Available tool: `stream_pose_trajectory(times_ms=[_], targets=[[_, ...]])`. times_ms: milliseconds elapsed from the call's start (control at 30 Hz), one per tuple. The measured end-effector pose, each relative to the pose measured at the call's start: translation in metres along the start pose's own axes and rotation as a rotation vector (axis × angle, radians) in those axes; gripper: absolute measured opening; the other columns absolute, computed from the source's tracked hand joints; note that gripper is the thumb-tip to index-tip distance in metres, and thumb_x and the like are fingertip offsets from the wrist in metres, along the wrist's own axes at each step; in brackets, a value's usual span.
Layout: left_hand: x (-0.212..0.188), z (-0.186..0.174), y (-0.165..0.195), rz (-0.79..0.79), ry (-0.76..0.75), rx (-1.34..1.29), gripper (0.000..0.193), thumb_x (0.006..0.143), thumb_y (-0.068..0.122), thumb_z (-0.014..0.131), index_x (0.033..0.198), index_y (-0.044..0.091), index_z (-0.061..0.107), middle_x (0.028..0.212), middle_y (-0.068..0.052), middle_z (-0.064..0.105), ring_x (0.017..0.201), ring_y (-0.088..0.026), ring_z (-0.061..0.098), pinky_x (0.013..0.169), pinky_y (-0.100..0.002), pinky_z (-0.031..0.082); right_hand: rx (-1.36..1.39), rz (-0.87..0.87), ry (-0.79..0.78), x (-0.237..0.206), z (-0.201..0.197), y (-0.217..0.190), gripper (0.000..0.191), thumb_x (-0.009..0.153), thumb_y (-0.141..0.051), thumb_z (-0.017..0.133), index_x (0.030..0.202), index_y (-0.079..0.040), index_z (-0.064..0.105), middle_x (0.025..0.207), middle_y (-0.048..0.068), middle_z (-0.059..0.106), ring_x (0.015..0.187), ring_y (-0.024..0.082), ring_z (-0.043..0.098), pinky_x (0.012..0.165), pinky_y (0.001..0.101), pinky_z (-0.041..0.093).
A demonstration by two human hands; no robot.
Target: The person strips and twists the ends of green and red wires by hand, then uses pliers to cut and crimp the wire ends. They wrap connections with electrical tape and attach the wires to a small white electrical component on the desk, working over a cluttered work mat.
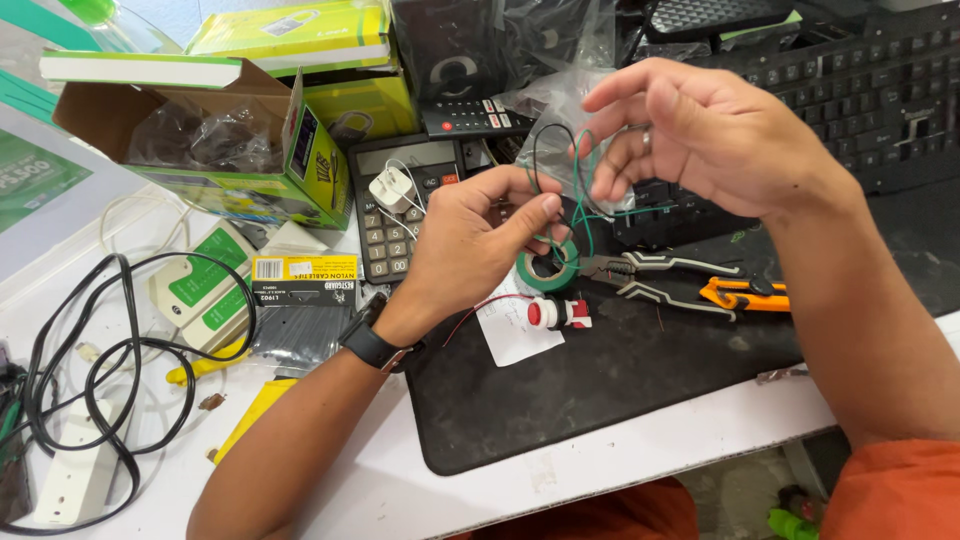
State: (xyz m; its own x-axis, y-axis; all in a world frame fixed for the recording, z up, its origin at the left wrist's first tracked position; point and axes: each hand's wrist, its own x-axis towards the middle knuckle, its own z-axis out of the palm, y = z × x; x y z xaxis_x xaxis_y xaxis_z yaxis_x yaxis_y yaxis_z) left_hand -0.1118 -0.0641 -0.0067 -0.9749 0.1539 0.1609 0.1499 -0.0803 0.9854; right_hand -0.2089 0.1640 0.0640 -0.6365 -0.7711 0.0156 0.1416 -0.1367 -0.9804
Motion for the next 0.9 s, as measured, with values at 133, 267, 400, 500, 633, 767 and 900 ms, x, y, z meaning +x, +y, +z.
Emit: stream_pose_trajectory(times_ms=[133,267,400,500,633,767,900], targets=[[0.003,-0.008,-0.004,-0.013,0.004,-0.014,0.020,0.103,0.011,0.065,0.117,-0.003,0.069,0.095,-0.005,0.075,0.087,-0.010,0.075,0.073,-0.026,0.064,-0.398,-0.107,0.074,-0.001,-0.006,0.004,0.031,0.093,-0.001,0.072,0.122,0.005,0.064,0.111,0.011,0.071,0.097,0.015,0.070,0.089,0.0305,0.058],[0.008,-0.012,-0.007,-0.037,0.006,-0.103,0.021,0.102,0.011,0.064,0.117,-0.003,0.068,0.097,-0.006,0.075,0.088,-0.012,0.075,0.072,-0.026,0.063,-0.558,-0.025,0.114,0.001,-0.008,0.007,0.031,0.087,0.001,0.076,0.117,0.003,0.069,0.096,0.009,0.074,0.089,0.012,0.070,0.081,0.0275,0.057],[0.009,-0.016,-0.011,-0.061,0.012,-0.152,0.022,0.102,0.012,0.064,0.119,-0.003,0.068,0.097,-0.007,0.074,0.088,-0.013,0.075,0.072,-0.027,0.063,-0.553,-0.034,0.111,0.006,-0.005,0.013,0.034,0.084,0.002,0.078,0.116,0.002,0.068,0.093,0.006,0.073,0.087,0.010,0.070,0.079,0.0261,0.057],[0.010,-0.019,-0.013,-0.062,0.009,-0.159,0.023,0.103,0.013,0.064,0.119,-0.003,0.067,0.098,-0.008,0.074,0.088,-0.013,0.075,0.073,-0.027,0.063,-0.543,-0.036,0.117,0.009,-0.003,0.018,0.033,0.083,0.002,0.078,0.115,0.002,0.068,0.094,0.005,0.072,0.088,0.010,0.069,0.078,0.0256,0.056],[0.010,-0.022,-0.015,-0.008,0.000,-0.188,0.022,0.105,0.013,0.062,0.120,-0.003,0.065,0.101,-0.009,0.073,0.091,-0.014,0.074,0.075,-0.028,0.063,-0.648,-0.200,0.102,0.006,-0.005,0.021,0.020,0.088,0.003,0.077,0.107,0.006,0.070,0.104,0.008,0.069,0.093,0.011,0.064,0.081,0.0258,0.054],[0.014,-0.033,-0.016,0.051,0.105,-0.192,0.020,0.106,0.013,0.061,0.118,-0.002,0.064,0.102,-0.006,0.072,0.086,-0.013,0.074,0.074,-0.027,0.060,-0.508,-0.292,0.305,0.001,-0.017,0.013,0.008,0.103,0.003,0.068,0.111,0.003,0.067,0.101,0.009,0.071,0.091,0.014,0.070,0.085,0.0292,0.058],[0.018,-0.044,-0.018,0.072,0.211,-0.205,0.019,0.107,0.014,0.061,0.118,-0.001,0.065,0.098,-0.003,0.070,0.081,-0.009,0.068,0.072,-0.024,0.056,-0.106,-0.452,0.367,0.001,-0.035,0.003,0.006,0.112,0.003,0.062,0.108,-0.001,0.065,0.098,0.012,0.069,0.090,0.022,0.072,0.087,0.0360,0.061]])
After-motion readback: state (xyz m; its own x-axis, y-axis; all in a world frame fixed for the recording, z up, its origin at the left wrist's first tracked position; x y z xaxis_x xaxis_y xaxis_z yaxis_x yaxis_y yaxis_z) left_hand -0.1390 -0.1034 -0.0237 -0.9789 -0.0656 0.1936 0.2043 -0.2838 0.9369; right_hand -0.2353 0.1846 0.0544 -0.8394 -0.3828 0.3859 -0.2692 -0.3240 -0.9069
